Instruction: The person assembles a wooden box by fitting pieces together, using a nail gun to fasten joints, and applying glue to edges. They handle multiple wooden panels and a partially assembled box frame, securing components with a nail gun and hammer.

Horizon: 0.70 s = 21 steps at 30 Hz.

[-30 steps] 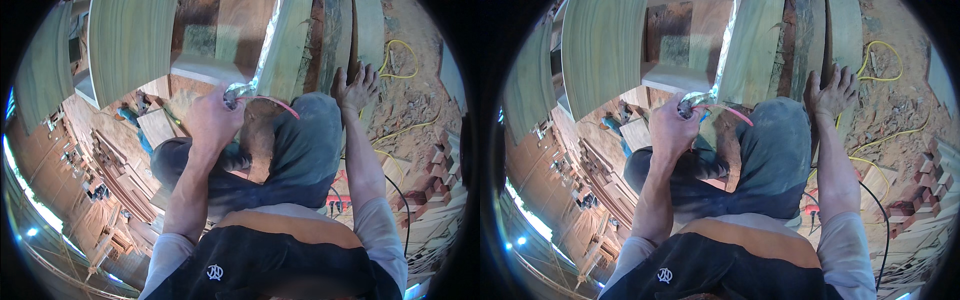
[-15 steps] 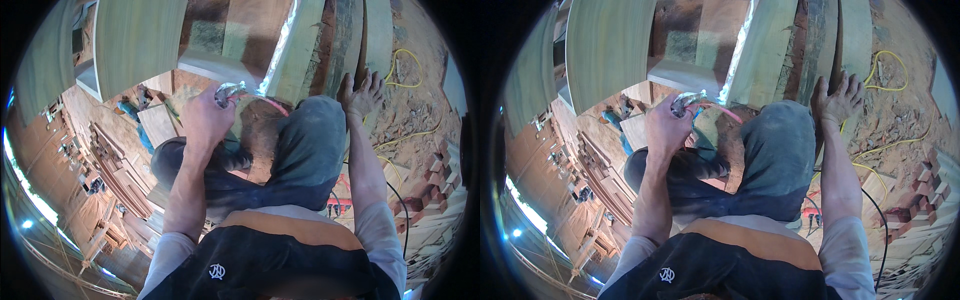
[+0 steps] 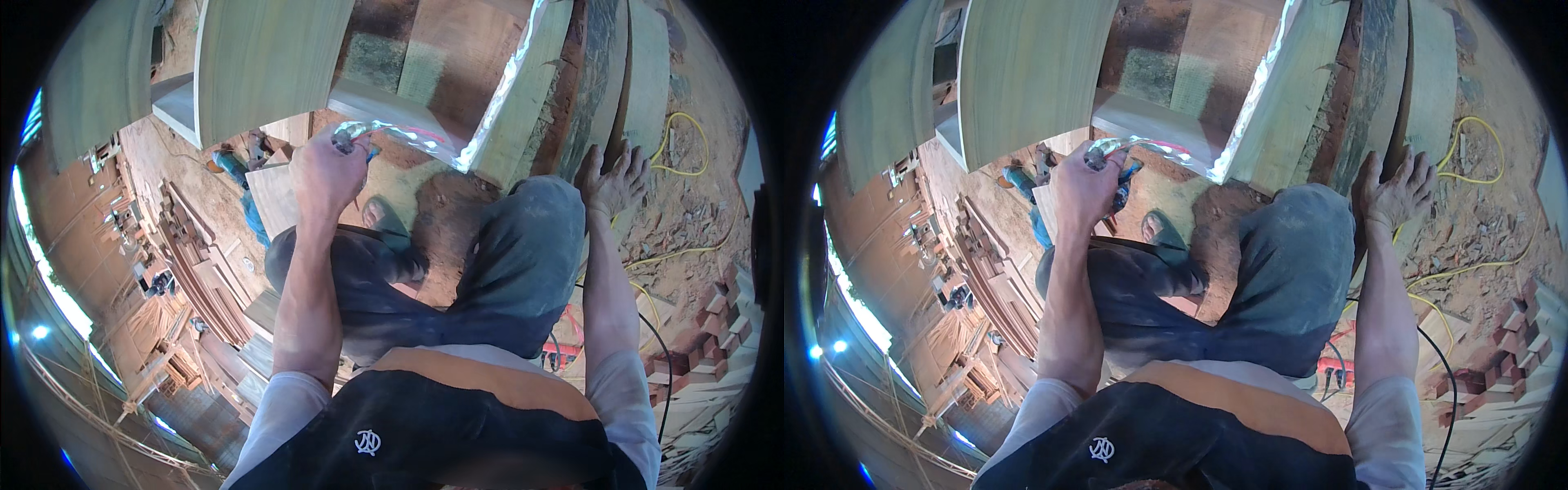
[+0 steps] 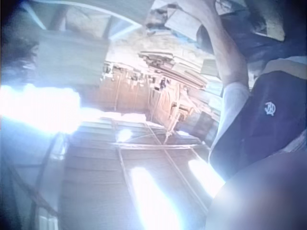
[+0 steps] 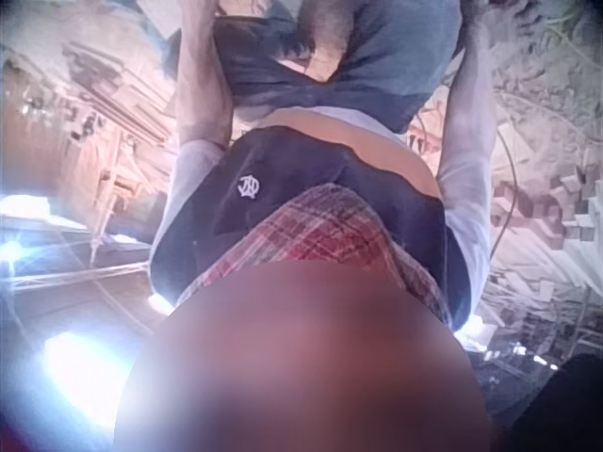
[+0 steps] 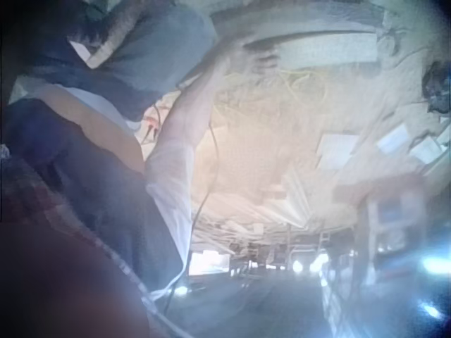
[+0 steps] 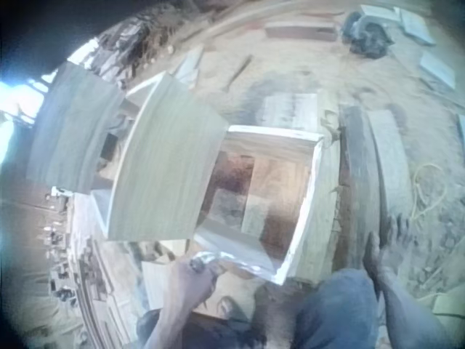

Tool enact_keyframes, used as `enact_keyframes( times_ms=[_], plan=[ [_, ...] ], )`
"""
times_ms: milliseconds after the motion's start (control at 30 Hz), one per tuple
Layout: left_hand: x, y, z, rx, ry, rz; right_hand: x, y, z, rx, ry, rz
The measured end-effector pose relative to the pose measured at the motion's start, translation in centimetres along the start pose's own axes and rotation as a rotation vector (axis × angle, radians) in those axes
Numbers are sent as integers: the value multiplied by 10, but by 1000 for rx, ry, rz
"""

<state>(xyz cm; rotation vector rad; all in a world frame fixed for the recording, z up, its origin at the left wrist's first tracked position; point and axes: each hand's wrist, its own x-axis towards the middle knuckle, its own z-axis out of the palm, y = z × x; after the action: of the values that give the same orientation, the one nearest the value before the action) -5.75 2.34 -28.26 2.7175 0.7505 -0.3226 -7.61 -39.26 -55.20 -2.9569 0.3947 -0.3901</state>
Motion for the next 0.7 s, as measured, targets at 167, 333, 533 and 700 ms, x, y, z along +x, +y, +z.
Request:
enact_keyframes(
  times_ms=[167,333,533,700],
  plan=[
    [11,-9,-7,57,46,-80,0,1,-1,-15,14,-19],
    [22,-12,-10,87,108,-107,1,1,-1,9,37,-37],
    [26,-19,-7,57,156,-134,1,1,-3,15,14,-19],
    [29,-21,1,176,212,-88,1,1,-2,11,-11,-12]
  ],
)
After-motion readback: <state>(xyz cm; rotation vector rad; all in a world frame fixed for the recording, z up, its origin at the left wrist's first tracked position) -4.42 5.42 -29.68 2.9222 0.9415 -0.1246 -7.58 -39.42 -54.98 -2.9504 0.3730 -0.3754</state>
